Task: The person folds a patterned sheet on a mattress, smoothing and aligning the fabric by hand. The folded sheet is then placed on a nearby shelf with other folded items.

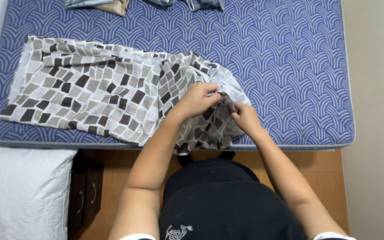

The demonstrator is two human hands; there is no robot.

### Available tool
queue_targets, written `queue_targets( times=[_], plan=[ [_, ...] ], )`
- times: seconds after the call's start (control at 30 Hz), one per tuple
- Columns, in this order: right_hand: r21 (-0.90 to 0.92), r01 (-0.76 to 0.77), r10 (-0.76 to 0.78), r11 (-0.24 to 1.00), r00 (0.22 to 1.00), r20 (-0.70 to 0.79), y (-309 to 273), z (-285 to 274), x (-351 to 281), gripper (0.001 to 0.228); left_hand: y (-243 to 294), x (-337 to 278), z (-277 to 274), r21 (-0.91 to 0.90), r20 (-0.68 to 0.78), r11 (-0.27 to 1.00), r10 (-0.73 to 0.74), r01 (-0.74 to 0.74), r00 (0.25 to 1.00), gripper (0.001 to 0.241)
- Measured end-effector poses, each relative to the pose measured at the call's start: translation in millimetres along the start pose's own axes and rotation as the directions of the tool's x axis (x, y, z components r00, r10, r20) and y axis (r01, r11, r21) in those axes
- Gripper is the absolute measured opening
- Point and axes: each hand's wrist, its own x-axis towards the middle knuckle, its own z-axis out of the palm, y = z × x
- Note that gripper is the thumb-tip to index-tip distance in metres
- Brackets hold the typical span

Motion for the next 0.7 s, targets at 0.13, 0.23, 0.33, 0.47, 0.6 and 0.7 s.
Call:
queue_targets(
  times=[0.13, 0.23, 0.33, 0.47, 0.6, 0.7],
  plan=[
    [0.019, -0.027, 0.030, 0.999, 0.982, -0.188, 96, 37, -1, 0.024, 3, 11, 3, -0.244, 0.098, 0.969, 0.058, -0.033, 0.994, 0.018],
    [0.187, -0.191, 0.227, 0.964, 0.954, -0.195, 102, 22, -13, 0.026, 5, 19, 3, -0.364, 0.146, 0.929, -0.010, 0.063, 0.989, 0.017],
    [0.280, -0.143, 0.213, 0.949, 0.947, -0.241, 112, 20, -18, 0.029, 0, 23, 13, -0.441, 0.180, 0.892, -0.017, 0.097, 0.983, 0.016],
    [0.108, -0.053, 0.074, 0.993, 0.976, -0.204, 187, 45, -16, 0.026, 7, 30, 23, -0.534, 0.183, 0.842, 0.034, 0.070, 0.983, 0.016],
    [0.217, -0.134, 0.177, 0.967, 0.965, -0.194, 198, 15, -5, 0.021, 6, 32, 27, -0.524, 0.156, 0.846, -0.025, 0.104, 0.987, 0.019],
    [0.381, -0.168, 0.325, 0.909, 0.857, -0.399, 238, -43, 22, 0.022, 15, 30, 31, -0.221, 0.169, 0.972, -0.039, 0.077, 0.985, 0.038]
  ],
)
